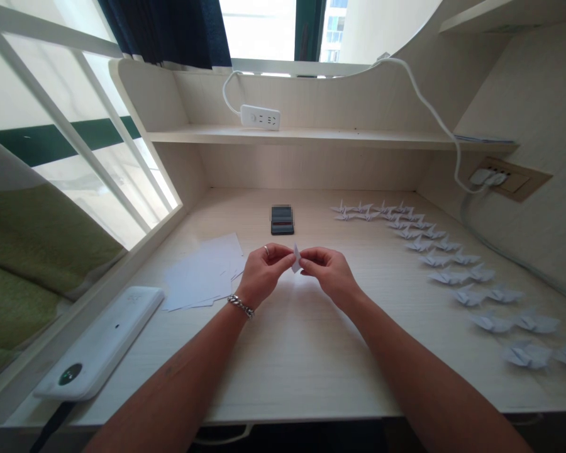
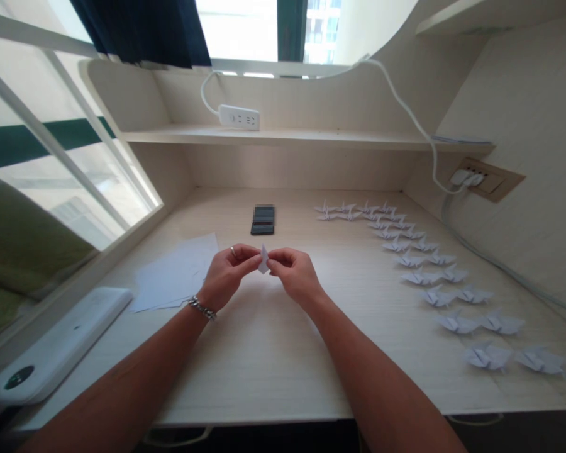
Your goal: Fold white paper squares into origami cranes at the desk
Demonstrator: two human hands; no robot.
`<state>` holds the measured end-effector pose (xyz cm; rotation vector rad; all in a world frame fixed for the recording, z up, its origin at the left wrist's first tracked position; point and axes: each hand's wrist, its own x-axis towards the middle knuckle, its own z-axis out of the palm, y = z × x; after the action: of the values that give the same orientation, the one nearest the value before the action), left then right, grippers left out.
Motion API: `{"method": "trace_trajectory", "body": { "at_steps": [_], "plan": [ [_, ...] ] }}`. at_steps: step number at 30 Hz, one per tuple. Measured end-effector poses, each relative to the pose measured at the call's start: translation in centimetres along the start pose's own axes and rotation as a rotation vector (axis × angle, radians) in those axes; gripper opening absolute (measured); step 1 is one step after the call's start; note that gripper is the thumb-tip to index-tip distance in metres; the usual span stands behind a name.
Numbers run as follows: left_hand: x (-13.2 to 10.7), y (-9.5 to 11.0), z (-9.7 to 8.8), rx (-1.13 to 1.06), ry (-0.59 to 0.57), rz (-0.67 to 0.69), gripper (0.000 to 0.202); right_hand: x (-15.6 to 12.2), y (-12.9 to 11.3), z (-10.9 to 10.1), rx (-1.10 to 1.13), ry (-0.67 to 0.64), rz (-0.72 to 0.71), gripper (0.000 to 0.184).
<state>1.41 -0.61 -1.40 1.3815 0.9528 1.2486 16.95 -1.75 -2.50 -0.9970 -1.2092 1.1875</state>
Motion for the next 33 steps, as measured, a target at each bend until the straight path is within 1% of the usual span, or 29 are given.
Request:
{"method": "trace_trajectory", "body": {
  "at_steps": [3,6,10,16,19,23,28,33],
  "plan": [
    [0.2,-0.2,-0.1,0.041,0.011,0.009,0.025,0.0,-0.1,0.1,0.012,0.011,0.017,0.023],
    [0.2,-0.3,-0.1,0.101,-0.003,0.035,0.023,0.0,0.0,0.2,0.025,0.027,0.027,0.022],
    [0.1,-0.4,0.0,0.148,-0.032,0.054,0.021,0.2,0.5,0.0,0.015,0.048,-0.005,0.025],
    [0.0,-1.0,0.2,0.174,0.017,0.077,0.023,0.2,1.2,-0.1,-0.027,0.037,-0.06,0.023],
    [0.1,-1.1,0.2,0.203,0.014,0.086,0.022,0.2,1.2,0.1,-0.009,0.053,-0.044,0.022],
    [0.1,-1.0,0.4,0.239,-0.018,0.093,0.019,0.2,0.9,0.4,0.027,0.091,-0.019,0.024],
    [0.0,-1.0,0.6,0.233,-0.023,0.081,0.017,0.1,0.7,0.5,0.068,0.103,-0.013,0.026],
    [0.0,-1.0,0.6,0.19,-0.029,0.082,0.017,0.1,0.7,0.5,0.092,0.101,-0.014,0.024]
  ]
}}
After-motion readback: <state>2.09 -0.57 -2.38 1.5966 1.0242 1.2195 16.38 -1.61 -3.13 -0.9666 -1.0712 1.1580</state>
